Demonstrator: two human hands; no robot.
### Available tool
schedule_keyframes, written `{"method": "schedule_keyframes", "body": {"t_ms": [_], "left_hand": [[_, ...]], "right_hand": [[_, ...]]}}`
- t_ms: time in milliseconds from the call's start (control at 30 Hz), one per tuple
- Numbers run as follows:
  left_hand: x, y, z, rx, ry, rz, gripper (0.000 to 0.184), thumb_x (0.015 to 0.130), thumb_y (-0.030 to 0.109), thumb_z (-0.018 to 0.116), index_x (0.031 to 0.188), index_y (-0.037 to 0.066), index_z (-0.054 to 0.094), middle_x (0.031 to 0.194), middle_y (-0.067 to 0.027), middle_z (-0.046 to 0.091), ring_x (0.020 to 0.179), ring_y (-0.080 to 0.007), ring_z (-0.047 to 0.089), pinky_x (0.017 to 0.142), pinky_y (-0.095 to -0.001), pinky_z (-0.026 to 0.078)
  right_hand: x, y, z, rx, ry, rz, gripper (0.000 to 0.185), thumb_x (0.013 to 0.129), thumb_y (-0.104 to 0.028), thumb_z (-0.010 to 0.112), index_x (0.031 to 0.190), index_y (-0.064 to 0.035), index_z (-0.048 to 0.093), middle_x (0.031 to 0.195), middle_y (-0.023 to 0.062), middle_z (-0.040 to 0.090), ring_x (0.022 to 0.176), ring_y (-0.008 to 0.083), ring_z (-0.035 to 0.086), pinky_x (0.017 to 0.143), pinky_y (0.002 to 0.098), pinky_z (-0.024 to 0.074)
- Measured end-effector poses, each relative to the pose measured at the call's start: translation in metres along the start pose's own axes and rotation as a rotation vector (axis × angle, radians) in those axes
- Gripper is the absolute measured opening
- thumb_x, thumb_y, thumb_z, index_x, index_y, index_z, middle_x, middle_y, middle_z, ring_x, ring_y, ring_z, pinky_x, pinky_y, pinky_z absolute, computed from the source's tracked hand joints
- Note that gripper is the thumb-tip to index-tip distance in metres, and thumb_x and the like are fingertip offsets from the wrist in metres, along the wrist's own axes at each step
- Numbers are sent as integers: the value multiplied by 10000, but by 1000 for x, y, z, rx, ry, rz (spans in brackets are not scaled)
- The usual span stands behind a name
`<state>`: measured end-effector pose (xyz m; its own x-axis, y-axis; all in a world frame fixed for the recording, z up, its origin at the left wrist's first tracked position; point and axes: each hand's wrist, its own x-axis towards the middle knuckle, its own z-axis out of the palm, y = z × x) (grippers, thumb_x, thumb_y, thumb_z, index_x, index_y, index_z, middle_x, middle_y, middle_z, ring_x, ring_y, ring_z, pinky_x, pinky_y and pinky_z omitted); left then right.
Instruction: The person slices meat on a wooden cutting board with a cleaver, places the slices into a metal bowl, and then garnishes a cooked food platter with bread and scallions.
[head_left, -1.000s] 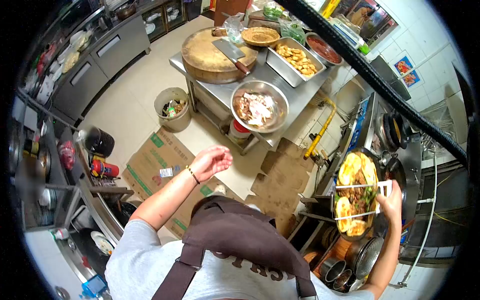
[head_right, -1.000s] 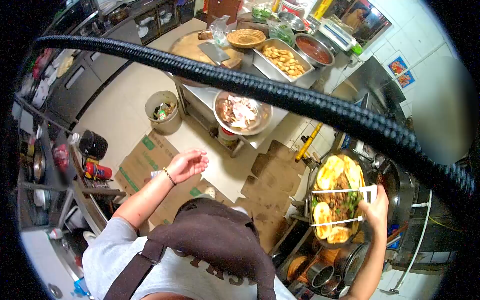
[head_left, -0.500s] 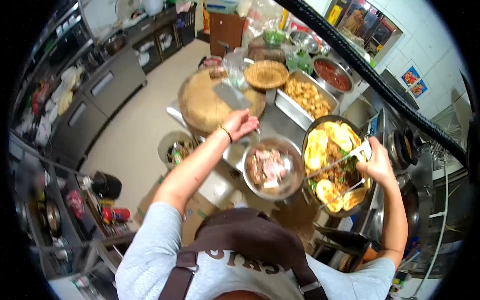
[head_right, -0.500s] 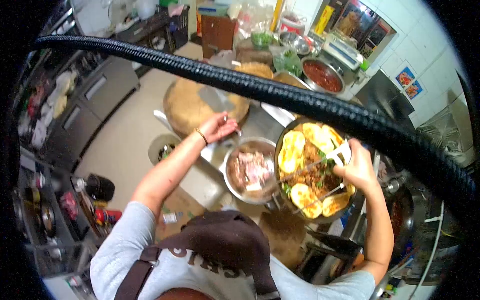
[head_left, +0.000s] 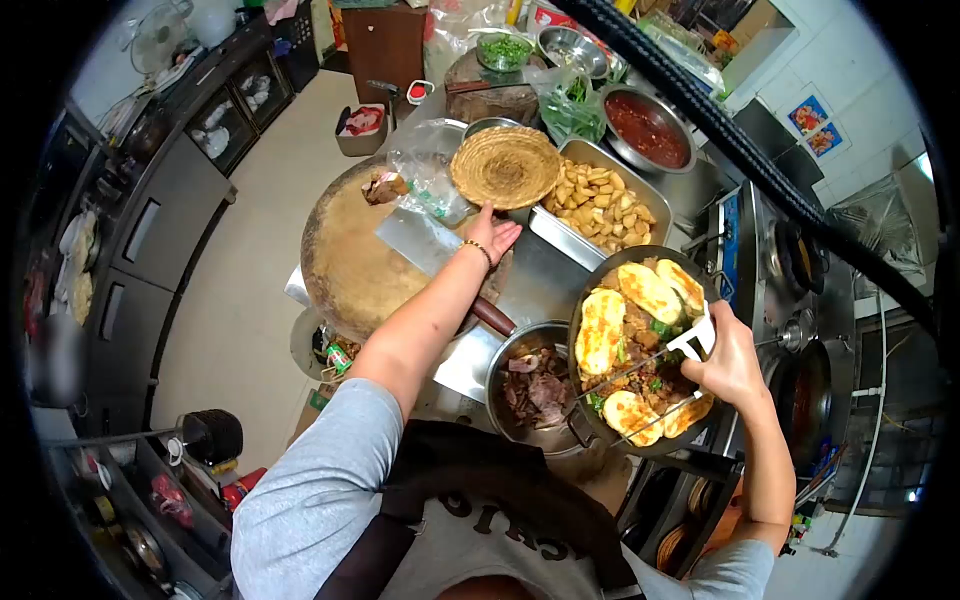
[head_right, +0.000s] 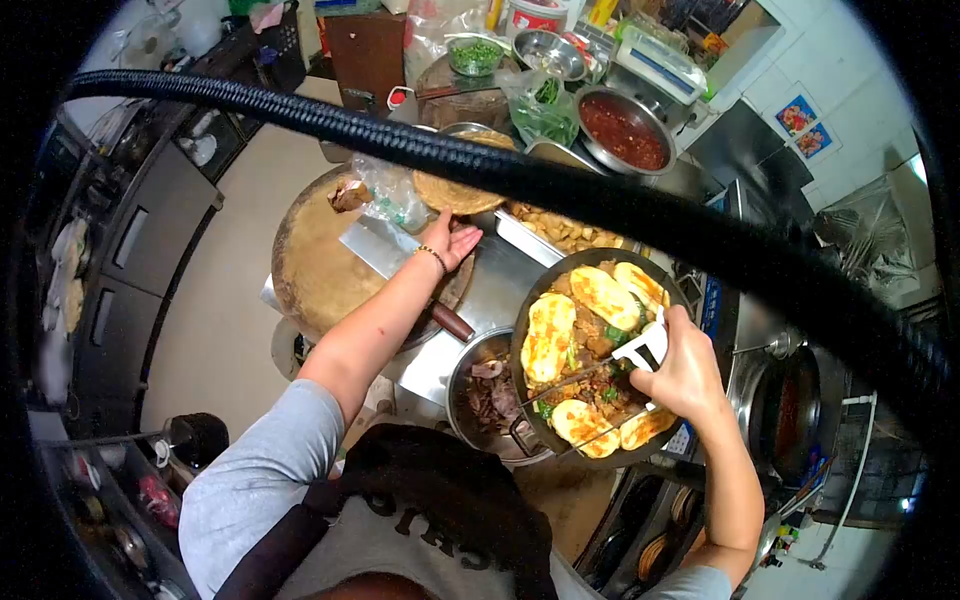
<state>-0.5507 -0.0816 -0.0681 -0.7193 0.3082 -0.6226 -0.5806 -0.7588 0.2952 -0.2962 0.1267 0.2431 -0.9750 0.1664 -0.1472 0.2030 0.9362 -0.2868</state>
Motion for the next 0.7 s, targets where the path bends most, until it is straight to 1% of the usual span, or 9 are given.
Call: {"method": "schedule_keyframes", "body": {"t_ms": [100,233,433,467,500,600,633,667,700], "left_hand": [[6,4,13,-4,40,58,368,874,251,525,1084,-17,384,1058,-235,529,925,-349,584,792,-415,524],[2,7,24,27,-10,176,186,811,65,505,964,-34,468,945,-171,563,831,-300,608,727,-363,549],[-87,-3,10,180,-216,203,183,848,44,457,1006,-49,467,1012,-156,571,873,-228,601,794,-324,521],[-126,-6,1,219,-261,220,170,854,38,451,1005,-38,471,1034,-150,563,919,-227,584,845,-350,497],[-146,-6,-19,187,-304,234,213,842,31,464,1045,-27,494,1049,-121,552,916,-215,573,784,-347,507],[-202,39,-71,292,-223,104,222,855,56,475,1060,-25,498,1046,-114,562,958,-222,579,840,-347,495],[-213,57,-101,329,-324,151,220,859,68,491,1057,-27,504,1035,-123,568,967,-227,582,836,-329,499],[-223,77,-137,827,-367,390,220,856,62,504,1052,-35,506,1028,-128,573,964,-226,584,821,-317,507],[-232,92,-155,761,-224,285,234,858,62,505,1067,-42,497,1030,-128,573,963,-222,585,816,-314,510]], "right_hand": [[3,-19,1,32,-4,92,501,522,-100,668,939,82,455,786,251,584,735,341,606,692,375,477],[2,-37,2,4,24,178,461,525,-71,665,917,74,472,778,215,598,722,302,606,695,354,478],[0,-76,-3,39,95,180,431,535,-65,618,927,45,474,741,167,580,641,221,571,632,311,466],[-5,-77,-6,35,94,161,433,533,-68,618,927,43,475,741,166,580,637,219,569,631,311,466],[-5,-85,-7,32,98,141,434,531,-70,618,927,40,476,741,165,580,633,217,568,629,311,466],[12,-121,-8,13,57,69,448,519,-73,620,930,37,480,741,166,579,641,235,576,648,319,469],[21,-129,-5,-27,58,-42,488,512,-78,624,967,37,492,770,189,592,666,279,597,678,340,473],[29,-139,0,-28,56,-84,478,511,-79,614,959,37,494,755,178,572,663,264,566,675,326,458],[35,-148,5,-29,50,-126,469,511,-80,605,952,36,496,741,168,552,661,250,535,672,312,443]]}}
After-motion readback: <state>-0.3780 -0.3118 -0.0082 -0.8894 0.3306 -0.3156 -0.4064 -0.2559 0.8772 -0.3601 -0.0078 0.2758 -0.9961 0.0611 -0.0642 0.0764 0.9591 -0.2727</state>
